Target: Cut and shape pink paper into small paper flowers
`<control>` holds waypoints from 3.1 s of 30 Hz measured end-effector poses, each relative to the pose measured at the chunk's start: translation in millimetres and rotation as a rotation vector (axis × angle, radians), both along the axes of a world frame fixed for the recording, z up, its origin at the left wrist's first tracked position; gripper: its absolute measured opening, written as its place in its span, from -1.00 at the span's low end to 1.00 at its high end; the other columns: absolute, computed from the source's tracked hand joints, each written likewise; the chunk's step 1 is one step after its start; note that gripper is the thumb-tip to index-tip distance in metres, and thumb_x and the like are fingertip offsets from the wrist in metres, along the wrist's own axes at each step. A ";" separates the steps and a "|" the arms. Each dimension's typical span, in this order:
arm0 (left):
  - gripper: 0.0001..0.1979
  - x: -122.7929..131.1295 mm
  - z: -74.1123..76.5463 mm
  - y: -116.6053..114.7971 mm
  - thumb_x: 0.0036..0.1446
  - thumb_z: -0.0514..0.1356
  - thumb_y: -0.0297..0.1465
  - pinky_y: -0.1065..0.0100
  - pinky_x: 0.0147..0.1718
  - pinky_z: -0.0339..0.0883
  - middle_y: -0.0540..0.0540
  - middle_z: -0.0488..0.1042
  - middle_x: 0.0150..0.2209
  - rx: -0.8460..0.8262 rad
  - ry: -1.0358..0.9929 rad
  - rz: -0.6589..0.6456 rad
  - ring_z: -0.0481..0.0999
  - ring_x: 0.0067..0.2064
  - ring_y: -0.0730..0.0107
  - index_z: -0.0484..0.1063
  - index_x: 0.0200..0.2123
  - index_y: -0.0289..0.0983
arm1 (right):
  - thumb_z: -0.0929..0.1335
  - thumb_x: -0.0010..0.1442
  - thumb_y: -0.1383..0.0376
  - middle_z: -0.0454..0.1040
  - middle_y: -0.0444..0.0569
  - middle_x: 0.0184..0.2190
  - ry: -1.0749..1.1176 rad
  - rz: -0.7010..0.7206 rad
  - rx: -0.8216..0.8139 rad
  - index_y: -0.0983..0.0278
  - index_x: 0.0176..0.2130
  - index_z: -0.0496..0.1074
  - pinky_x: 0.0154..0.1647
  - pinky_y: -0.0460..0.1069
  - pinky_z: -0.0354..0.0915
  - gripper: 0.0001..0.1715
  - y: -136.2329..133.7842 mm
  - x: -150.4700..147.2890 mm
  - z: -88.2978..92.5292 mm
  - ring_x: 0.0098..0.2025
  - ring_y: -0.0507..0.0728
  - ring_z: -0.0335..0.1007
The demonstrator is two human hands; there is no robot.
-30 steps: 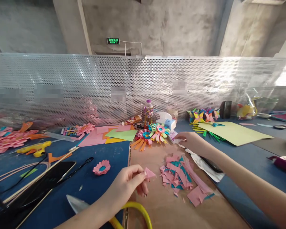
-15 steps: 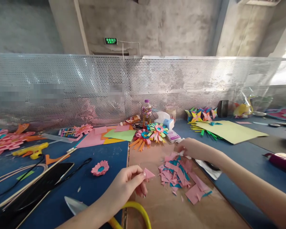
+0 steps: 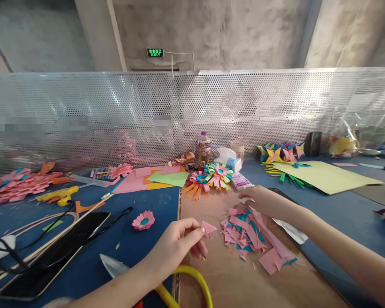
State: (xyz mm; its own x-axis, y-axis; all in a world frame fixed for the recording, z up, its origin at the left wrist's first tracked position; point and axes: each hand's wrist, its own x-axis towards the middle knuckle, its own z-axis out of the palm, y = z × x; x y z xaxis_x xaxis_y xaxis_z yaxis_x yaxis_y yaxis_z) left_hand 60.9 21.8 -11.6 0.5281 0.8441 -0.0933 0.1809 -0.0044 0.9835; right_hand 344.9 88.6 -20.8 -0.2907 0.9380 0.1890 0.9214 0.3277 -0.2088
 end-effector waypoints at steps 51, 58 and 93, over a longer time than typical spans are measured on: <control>-0.69 -1.2 3.9 -2.8 0.14 0.02 -0.20 0.48 -0.47 0.17 0.00 0.38 -0.55 0.086 -0.019 0.073 0.34 -0.48 0.49 0.32 -0.47 -0.31 | 0.14 0.26 0.15 0.30 -0.15 -0.52 0.785 0.179 -0.247 0.28 -0.48 0.21 -0.45 -0.13 0.11 -0.64 -84.5 -124.5 -2.5 -0.47 -0.01 0.16; -0.72 -2.4 3.4 -4.5 0.13 0.05 -0.20 0.47 -0.41 0.18 0.00 0.39 -0.48 0.088 -0.014 0.058 0.35 -0.42 0.49 0.34 -0.40 -0.31 | 0.17 0.24 0.10 0.27 -0.17 -0.54 0.903 0.225 -0.330 0.28 -0.47 0.24 -0.47 -0.15 0.12 -0.62 -85.2 -117.3 -1.3 -0.47 -0.02 0.17; -0.75 0.7 6.9 -2.7 0.06 0.09 -0.23 0.46 -0.47 0.12 -0.01 0.37 -0.53 0.029 0.036 0.147 0.33 -0.45 0.46 0.34 -0.48 -0.31 | 0.24 0.16 0.45 0.38 0.00 -0.36 0.543 0.348 0.470 0.14 -0.09 0.42 -0.37 -0.01 0.30 -0.64 -85.3 -114.3 -17.1 -0.33 0.09 0.29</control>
State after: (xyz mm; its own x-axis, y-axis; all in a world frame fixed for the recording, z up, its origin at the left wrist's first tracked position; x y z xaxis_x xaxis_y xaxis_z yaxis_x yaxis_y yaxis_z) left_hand 61.6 19.1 -4.7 0.3954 0.9146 -0.0843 0.2170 -0.0038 0.9762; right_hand 230.6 3.3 -37.9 -0.3055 0.5972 0.7417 0.5593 0.7429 -0.3678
